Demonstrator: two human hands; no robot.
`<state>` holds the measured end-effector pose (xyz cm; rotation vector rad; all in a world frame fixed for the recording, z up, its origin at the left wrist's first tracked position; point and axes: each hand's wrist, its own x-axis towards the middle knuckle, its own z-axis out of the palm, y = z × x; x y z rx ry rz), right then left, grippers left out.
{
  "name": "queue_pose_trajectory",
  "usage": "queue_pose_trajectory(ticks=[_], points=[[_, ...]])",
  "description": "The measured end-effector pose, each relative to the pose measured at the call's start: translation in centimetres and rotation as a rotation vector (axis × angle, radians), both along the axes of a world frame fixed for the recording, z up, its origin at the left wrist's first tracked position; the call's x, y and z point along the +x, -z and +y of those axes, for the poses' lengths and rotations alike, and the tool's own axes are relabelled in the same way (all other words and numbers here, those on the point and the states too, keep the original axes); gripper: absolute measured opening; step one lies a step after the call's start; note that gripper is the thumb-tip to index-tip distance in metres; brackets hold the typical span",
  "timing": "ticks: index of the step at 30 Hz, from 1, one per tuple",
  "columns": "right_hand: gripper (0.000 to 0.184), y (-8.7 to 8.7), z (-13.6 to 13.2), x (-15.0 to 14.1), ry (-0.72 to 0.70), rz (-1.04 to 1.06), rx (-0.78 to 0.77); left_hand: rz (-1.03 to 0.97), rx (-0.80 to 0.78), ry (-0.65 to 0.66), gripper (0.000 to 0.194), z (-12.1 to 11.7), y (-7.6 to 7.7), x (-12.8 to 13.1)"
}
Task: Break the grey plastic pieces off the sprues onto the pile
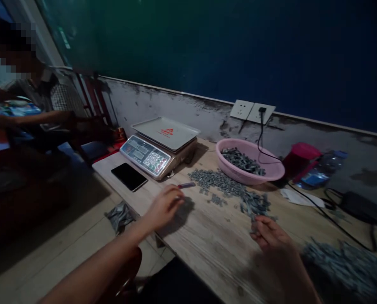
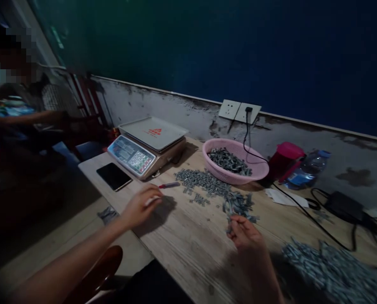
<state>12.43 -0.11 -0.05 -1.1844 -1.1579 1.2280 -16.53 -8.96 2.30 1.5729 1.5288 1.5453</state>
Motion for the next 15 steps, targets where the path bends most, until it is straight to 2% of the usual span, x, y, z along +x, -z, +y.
queue_pose_trajectory(ticks=[2, 5, 7, 10, 13, 15], points=[[0.029, -0.3, 0.1, 0.3, -0.038, 0.087, -0.080, 0.213, -0.037, -0.124, 0.017, -1.9, 0.2, -6.6], [0.026, -0.4, 0.7, 0.7, -0.069, 0.135, -0.126, 0.551, -0.195, -0.061, 0.029, -3.0, -0.3, -15.6], [0.024, -0.2, 1.0, 0.9, -0.074, 0.113, -0.127, 0.681, -0.309, 0.041, 0.045, -2.9, -0.9, -19.7], [0.028, 0.1, 1.5, 1.2, -0.063, 0.051, -0.133, 0.795, -0.402, 0.135, 0.064, -2.1, -1.5, -22.8], [0.032, 0.3, 1.8, 1.5, -0.053, -0.013, -0.115, 0.900, -0.438, 0.196, 0.072, -0.9, -1.6, -24.1], [0.033, 0.4, 1.9, 1.5, -0.040, -0.029, -0.075, 0.996, -0.458, 0.285, 0.073, -0.1, -1.7, -24.6]])
